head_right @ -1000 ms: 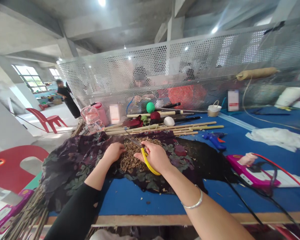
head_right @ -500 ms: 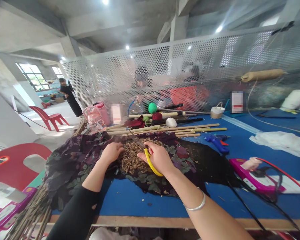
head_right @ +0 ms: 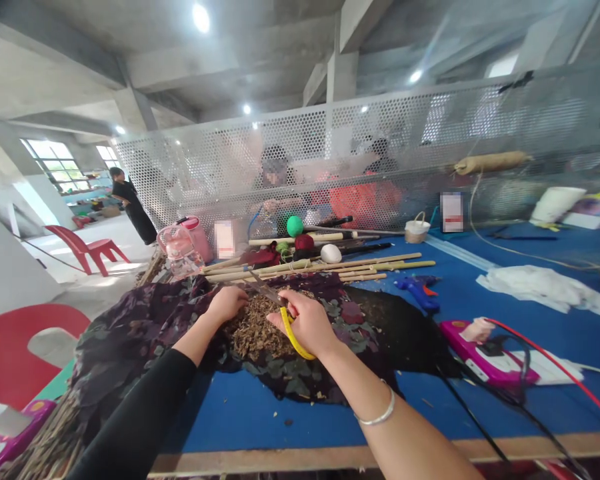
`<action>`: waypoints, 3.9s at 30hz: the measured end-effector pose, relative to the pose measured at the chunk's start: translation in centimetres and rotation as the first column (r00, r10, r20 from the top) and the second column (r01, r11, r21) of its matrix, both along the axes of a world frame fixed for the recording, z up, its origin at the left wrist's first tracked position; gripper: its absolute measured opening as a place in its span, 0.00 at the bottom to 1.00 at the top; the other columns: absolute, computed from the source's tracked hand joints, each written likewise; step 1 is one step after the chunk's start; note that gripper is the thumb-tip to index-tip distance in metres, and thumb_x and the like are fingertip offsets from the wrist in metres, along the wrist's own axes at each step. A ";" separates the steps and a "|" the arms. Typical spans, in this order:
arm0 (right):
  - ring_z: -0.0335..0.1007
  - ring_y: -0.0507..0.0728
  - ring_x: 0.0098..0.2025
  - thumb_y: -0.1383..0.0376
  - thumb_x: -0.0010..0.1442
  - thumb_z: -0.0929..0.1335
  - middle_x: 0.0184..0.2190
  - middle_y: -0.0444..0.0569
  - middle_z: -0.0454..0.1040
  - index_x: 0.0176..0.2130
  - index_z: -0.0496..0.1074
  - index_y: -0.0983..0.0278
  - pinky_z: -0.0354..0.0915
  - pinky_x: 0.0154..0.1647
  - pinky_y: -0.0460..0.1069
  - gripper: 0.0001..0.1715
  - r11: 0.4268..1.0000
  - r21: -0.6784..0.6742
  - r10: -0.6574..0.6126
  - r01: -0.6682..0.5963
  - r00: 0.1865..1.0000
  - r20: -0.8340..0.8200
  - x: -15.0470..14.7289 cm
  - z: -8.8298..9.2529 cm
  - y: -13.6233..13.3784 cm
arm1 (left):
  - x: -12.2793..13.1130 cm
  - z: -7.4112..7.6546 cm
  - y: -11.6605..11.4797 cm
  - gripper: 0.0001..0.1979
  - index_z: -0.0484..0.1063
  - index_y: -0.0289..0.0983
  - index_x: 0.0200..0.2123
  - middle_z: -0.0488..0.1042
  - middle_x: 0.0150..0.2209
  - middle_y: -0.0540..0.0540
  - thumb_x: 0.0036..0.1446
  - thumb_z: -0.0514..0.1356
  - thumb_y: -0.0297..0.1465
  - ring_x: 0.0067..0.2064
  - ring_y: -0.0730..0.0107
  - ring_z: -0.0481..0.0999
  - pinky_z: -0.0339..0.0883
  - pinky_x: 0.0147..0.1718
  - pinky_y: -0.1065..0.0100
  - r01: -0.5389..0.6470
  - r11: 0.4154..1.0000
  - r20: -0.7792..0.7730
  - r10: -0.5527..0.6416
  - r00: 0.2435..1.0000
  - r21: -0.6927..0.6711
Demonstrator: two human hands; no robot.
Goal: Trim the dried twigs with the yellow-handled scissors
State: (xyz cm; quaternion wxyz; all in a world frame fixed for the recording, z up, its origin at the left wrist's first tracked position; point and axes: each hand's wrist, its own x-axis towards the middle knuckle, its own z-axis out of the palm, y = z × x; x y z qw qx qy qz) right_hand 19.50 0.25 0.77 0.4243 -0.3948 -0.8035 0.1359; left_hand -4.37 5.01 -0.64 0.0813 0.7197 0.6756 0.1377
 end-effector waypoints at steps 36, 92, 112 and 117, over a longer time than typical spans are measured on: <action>0.67 0.58 0.41 0.50 0.45 0.70 0.40 0.50 0.70 0.47 0.64 0.61 0.62 0.41 0.50 0.33 0.995 0.027 -0.096 0.092 0.966 0.239 -0.5 0.1 -0.6 | 7.1 1.5 -6.1 0.09 0.66 0.36 0.34 0.70 0.25 0.53 0.48 0.61 0.24 0.21 0.84 0.68 0.63 0.19 0.82 -0.056 0.979 0.900 0.159 -0.406 -0.198; 0.72 0.58 0.37 0.46 0.51 0.65 0.39 0.49 0.75 0.47 0.67 0.61 0.65 0.35 0.50 0.30 0.976 0.028 -0.214 0.216 0.928 0.307 -1.0 -0.7 -0.3 | -0.8 0.0 -5.8 0.10 0.77 0.40 0.27 0.72 0.22 0.49 0.33 0.66 0.28 0.24 0.70 0.69 0.60 0.29 0.70 0.007 0.999 0.302 0.008 0.953 -0.048; 0.71 0.57 0.34 0.48 0.52 0.65 0.34 0.50 0.74 0.47 0.68 0.62 0.62 0.30 0.48 0.29 0.976 0.024 -0.214 0.215 0.943 0.254 -0.8 -0.7 -0.3 | -2.7 0.5 -5.7 0.08 0.77 0.38 0.29 0.77 0.31 0.43 0.41 0.63 0.26 0.35 0.62 0.73 0.63 0.38 0.66 -0.247 0.967 0.210 0.230 0.950 0.058; 0.71 0.57 0.34 0.50 0.53 0.65 0.37 0.51 0.75 0.47 0.68 0.62 0.63 0.32 0.48 0.27 0.979 0.008 -0.198 0.203 0.945 0.260 -0.9 -0.7 -0.2 | -1.8 0.1 -5.7 0.06 0.77 0.41 0.26 0.75 0.34 0.44 0.41 0.64 0.28 0.37 0.63 0.72 0.62 0.40 0.67 -0.135 0.990 0.159 0.127 0.979 0.045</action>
